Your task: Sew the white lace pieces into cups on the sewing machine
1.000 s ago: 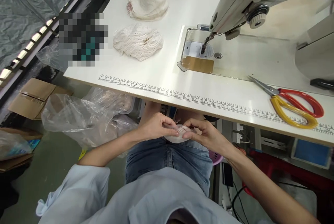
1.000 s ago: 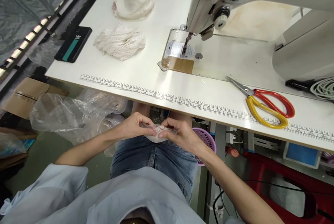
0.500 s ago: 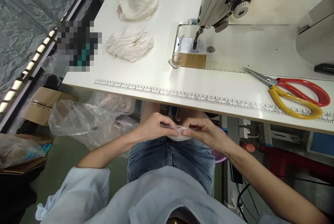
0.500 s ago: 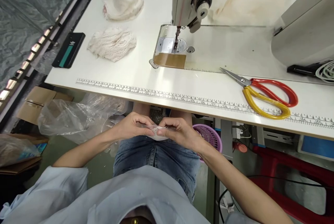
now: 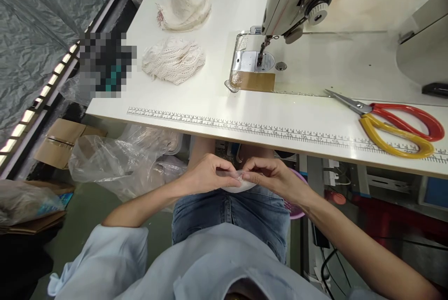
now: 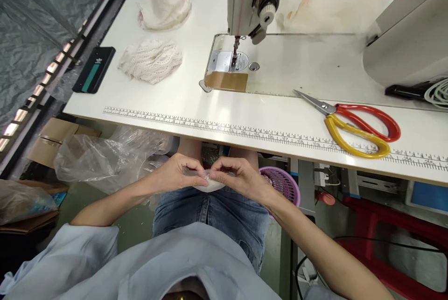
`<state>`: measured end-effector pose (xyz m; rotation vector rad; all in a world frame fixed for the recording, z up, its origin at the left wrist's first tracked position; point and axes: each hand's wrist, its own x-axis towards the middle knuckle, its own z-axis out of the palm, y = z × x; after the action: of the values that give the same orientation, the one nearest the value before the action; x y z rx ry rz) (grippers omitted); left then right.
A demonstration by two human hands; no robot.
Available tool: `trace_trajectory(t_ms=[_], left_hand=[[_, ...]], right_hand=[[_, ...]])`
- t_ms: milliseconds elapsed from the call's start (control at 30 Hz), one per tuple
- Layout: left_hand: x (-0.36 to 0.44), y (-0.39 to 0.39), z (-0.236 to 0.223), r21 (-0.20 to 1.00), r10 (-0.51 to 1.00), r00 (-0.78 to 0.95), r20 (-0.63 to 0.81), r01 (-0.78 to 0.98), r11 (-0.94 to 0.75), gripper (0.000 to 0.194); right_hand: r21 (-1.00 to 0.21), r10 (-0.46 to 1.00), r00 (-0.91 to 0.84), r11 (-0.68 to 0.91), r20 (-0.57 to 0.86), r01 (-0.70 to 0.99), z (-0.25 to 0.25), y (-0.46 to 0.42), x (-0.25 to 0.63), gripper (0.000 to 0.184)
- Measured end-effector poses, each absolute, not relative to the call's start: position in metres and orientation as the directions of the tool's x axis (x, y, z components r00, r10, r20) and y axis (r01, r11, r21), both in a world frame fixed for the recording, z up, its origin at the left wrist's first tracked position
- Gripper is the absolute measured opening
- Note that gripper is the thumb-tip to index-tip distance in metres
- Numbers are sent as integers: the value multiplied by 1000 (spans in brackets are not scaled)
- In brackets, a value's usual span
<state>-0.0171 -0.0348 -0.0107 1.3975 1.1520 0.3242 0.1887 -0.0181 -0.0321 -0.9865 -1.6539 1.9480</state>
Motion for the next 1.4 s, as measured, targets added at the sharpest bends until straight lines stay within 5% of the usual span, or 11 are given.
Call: trace_trajectory(t_ms=[467, 867, 1400], left_hand=[[-26, -32, -6, 882, 745, 480, -463, 329, 337, 24], [-42, -33, -8, 896, 778, 462, -426, 333, 293, 25], [-41, -39, -14, 895, 782, 463, -417, 359, 265, 32]], right_hand=[[-943, 671, -678, -317, -301, 105, -32, -17, 182, 35], [-940, 663, -667, -265, -340, 216, -25, -14, 166, 21], [-942, 634, -697, -225, -335, 248, -24, -18, 168, 24]])
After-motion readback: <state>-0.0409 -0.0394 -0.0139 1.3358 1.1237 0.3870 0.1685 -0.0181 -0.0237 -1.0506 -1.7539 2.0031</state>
